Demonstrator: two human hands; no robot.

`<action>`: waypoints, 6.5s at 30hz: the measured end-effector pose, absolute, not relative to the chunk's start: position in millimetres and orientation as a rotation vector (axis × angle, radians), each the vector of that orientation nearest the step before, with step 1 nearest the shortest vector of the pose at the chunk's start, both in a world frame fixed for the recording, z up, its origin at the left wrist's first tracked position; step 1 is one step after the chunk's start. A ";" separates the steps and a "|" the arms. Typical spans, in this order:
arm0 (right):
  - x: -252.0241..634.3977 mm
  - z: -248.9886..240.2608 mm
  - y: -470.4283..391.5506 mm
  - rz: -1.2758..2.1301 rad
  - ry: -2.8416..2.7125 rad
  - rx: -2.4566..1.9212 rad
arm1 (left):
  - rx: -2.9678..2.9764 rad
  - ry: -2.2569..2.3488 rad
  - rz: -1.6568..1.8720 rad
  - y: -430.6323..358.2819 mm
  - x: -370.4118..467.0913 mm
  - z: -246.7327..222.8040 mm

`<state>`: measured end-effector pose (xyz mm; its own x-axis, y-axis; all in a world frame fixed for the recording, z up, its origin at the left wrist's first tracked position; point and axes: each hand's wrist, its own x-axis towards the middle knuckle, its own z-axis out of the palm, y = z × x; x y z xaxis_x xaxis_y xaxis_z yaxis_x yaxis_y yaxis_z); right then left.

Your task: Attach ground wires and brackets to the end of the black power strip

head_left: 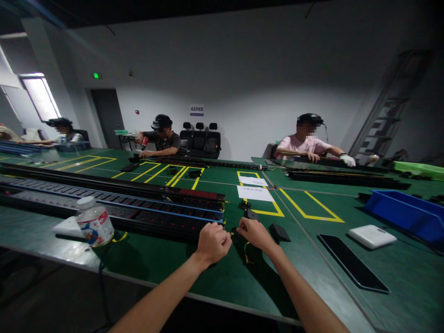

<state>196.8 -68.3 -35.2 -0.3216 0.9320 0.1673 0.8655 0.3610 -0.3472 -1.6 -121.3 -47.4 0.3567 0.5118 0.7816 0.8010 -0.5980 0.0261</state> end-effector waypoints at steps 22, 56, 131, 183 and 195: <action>196.5 -33.2 -69.5 0.262 -2.297 -1.590 | -2.250 -1.159 -1.101 -121.6 -1.5 -46.9; 195.7 -32.3 -69.4 0.281 -2.309 -1.617 | -2.263 -1.172 -1.093 -121.8 -1.5 -47.0; 195.9 -31.6 -71.0 0.284 -2.291 -1.557 | -2.272 -1.193 -1.067 -122.5 -1.5 -46.6; 186.9 -20.3 -68.4 0.554 -2.017 -1.056 | -2.256 -1.378 -0.781 -127.9 7.8 -29.2; 177.3 -27.1 -70.2 0.517 -2.051 -1.090 | -2.231 -1.421 -0.858 -126.7 9.1 -31.0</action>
<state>177.3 -70.2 -27.1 -0.3620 0.8304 0.4235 0.5308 0.5571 -0.6387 9.1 -126.7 -31.0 0.3102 0.6845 0.6597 0.9024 -0.4303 0.0221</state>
